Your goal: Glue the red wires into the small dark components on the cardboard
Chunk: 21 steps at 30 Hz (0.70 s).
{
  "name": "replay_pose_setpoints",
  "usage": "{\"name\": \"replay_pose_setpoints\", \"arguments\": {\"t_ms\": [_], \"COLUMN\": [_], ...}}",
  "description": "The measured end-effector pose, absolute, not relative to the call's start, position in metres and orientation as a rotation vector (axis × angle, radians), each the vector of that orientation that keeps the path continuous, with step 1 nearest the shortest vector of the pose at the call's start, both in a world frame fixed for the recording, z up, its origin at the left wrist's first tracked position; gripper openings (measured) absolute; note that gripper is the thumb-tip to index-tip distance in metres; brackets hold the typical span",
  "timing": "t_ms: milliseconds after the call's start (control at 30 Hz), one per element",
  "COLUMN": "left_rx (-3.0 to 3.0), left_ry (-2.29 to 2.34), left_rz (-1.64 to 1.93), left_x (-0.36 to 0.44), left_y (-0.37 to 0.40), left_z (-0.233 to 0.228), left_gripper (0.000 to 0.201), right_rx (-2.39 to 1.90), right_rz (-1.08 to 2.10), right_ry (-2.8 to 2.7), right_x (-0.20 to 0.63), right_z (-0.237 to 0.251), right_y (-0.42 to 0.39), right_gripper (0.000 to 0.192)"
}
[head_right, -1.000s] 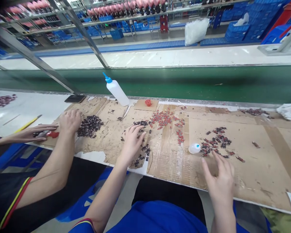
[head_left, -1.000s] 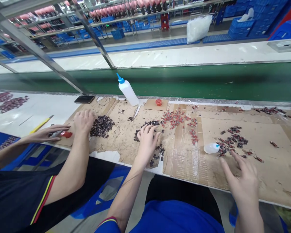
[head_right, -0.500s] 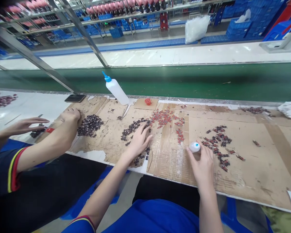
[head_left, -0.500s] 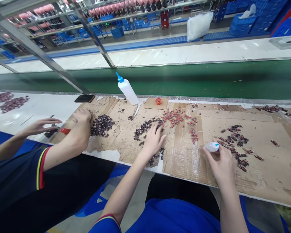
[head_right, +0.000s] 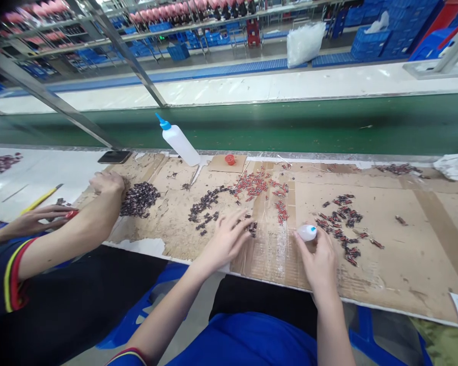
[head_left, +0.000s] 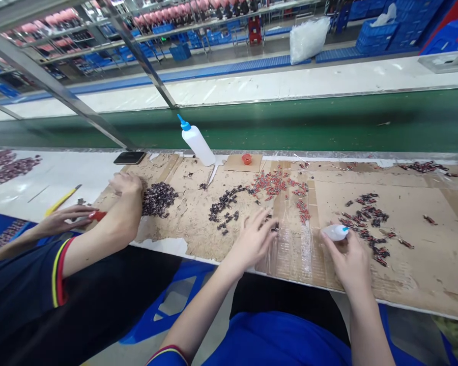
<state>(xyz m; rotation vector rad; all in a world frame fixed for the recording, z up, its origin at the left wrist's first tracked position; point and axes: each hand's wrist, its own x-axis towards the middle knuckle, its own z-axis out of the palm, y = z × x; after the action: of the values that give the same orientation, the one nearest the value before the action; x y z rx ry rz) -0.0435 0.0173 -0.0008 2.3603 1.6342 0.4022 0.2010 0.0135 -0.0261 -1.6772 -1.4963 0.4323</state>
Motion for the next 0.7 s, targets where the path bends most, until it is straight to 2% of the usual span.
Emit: {"name": "replay_pose_setpoints", "arguments": {"t_ms": [67,167,333,600,700], "left_rx": [2.310,2.384,2.479,2.047,1.917], "left_ry": [1.816,1.776,1.668,1.293,1.270], "left_rz": [0.488,0.383,0.231,0.708,0.754], "left_x": [-0.053,-0.064,-0.073,-0.040,-0.011], "left_y": [0.036,0.068,0.094,0.048,0.025], "left_z": [0.003,0.003,-0.001,0.002,-0.010], "left_gripper": [0.033,0.038,0.031,0.021,0.017], "right_rx": [-1.663,-1.565,-1.430,-1.340,-1.289], "right_rz": [0.588,0.744,0.761,0.703,0.692], "right_ry": [-1.406,-1.270,-1.056,-0.695,-0.645], "right_x": [0.200,0.198,0.199,0.204,0.202], "right_z": [-0.026,-0.027,-0.024,-0.024,-0.024], "right_y": [0.011,0.010,0.007,0.004,0.005], "right_gripper": [0.051,0.049,0.052,0.043,0.039]}}
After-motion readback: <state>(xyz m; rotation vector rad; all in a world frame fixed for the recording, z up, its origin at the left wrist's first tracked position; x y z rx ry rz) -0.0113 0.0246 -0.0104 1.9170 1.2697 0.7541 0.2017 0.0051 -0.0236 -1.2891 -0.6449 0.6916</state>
